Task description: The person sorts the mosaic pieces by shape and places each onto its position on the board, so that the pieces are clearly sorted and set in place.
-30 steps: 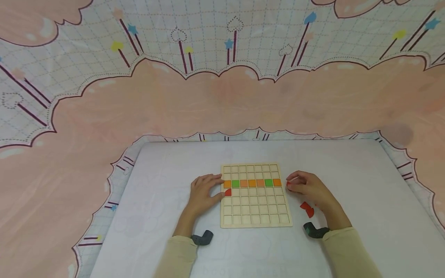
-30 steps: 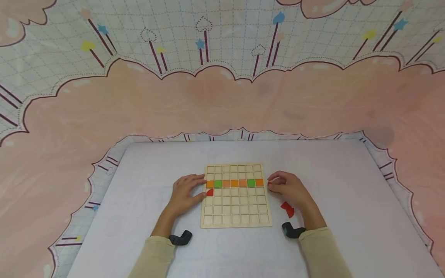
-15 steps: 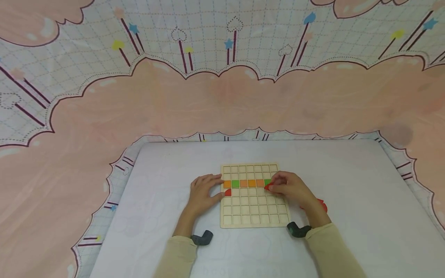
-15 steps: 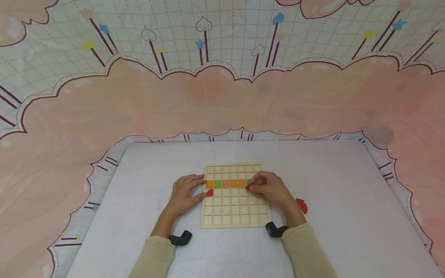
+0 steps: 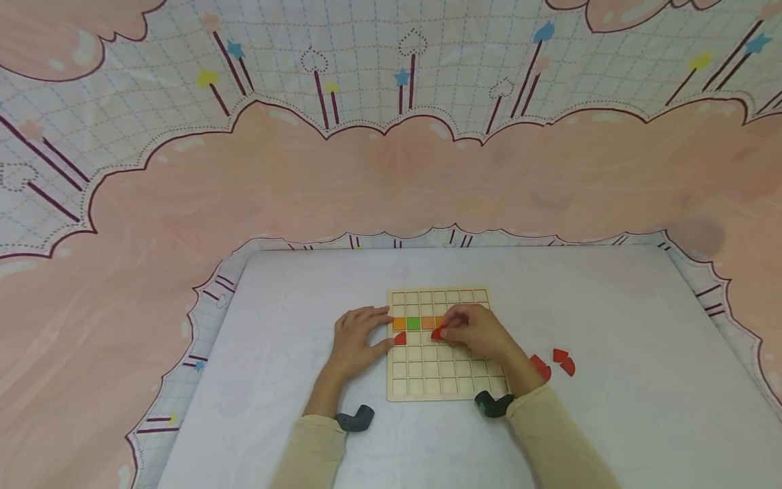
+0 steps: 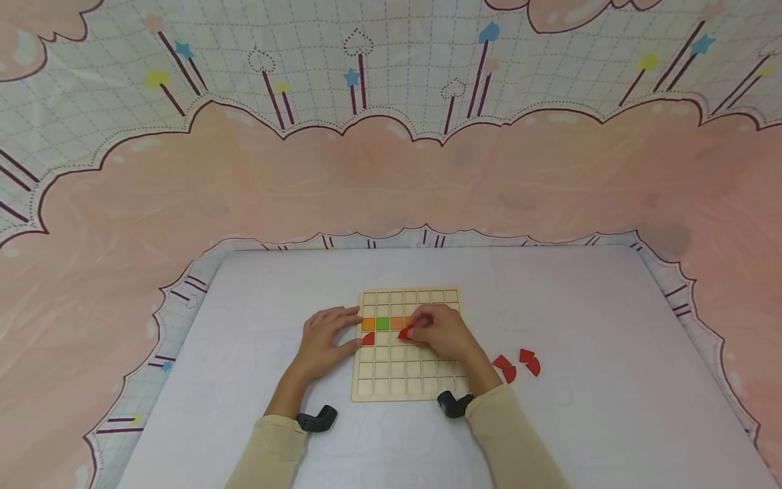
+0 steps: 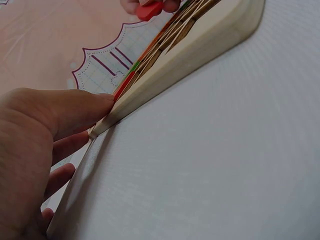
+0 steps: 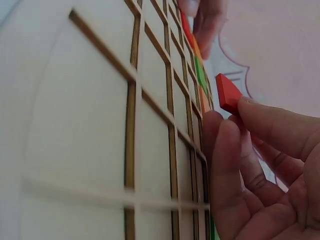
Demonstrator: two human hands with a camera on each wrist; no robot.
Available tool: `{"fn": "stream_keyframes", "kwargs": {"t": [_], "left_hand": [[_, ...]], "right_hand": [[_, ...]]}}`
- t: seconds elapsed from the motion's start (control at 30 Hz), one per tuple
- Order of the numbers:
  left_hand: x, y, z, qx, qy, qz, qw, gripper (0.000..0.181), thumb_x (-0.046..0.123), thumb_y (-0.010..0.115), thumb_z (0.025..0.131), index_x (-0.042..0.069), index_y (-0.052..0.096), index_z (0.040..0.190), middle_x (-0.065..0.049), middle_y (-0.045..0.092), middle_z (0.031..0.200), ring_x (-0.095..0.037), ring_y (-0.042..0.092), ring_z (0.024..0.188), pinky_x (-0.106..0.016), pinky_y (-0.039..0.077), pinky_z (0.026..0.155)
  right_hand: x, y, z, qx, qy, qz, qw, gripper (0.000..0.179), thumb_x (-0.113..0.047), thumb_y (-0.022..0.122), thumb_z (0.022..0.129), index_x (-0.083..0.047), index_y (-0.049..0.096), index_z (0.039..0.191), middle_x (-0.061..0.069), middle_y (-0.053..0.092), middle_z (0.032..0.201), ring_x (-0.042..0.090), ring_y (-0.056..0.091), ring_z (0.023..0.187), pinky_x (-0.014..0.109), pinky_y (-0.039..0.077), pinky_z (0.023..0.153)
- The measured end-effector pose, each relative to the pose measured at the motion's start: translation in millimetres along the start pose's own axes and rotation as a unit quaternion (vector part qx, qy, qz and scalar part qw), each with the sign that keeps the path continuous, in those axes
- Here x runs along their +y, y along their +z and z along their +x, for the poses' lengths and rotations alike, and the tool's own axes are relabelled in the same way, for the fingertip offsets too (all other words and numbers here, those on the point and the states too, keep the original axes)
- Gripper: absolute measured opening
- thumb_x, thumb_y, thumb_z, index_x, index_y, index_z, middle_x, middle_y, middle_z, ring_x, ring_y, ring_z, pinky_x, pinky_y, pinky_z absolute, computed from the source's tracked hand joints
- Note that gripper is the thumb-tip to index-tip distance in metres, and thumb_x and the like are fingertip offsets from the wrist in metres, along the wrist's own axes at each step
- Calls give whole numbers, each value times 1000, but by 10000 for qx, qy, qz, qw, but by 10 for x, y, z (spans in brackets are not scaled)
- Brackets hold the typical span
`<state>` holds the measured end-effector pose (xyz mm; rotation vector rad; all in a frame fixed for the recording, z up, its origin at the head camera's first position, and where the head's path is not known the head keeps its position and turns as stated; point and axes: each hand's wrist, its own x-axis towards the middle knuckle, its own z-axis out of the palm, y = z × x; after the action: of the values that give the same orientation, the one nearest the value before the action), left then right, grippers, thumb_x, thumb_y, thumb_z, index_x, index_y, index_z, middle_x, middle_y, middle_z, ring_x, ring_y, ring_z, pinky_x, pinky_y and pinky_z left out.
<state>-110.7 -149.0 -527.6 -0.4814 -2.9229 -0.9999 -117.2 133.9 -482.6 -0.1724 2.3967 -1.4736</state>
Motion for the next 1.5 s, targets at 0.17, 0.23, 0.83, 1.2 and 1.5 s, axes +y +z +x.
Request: {"fn": "stream_keyframes", "kwargs": {"t": [0.17,0.23,0.83,1.2,1.5], "left_hand": [[3,-5,6,-13,10,-4,10000,42,36,75,88,25,70,128,8,57,150,-24,42,144,-60,19,120],[0,-7,9,-40,1,-7,10000,42,35,75,88,25,70,129,9,57,150,-24,42,144,-60,19,120],[-23,-2,27,-127,-2,88,9999,42,37,74,89,26,69,130,10,56,151,-23,41,144,-57,18,121],[-30,5,28,-89,41,74,9999,41,36,74,89,26,70,128,9,57,150,-24,42,144,-58,19,121],[-35,4,28,-99,27,42,9999,41,35,75,88,26,70,128,9,57,150,-23,42,144,-58,18,121]], "right_hand": [[-58,155,74,-28,-23,-24,10000,13,-15,82,84,-12,74,93,0,74,80,15,62,69,27,52,61],[-77,210,101,19,-85,-142,9999,12,-15,83,83,-13,74,91,-2,74,79,14,62,70,28,51,64],[-171,425,165,364,61,-696,9969,8,-13,81,82,-19,76,82,-6,66,67,15,57,68,29,45,66],[-180,475,154,556,24,-1131,9920,8,-13,81,80,-18,76,83,-7,63,66,13,55,67,28,43,63],[-177,472,160,485,124,-1196,9916,10,-14,83,79,-18,75,84,-5,64,70,13,55,69,27,44,65]]}}
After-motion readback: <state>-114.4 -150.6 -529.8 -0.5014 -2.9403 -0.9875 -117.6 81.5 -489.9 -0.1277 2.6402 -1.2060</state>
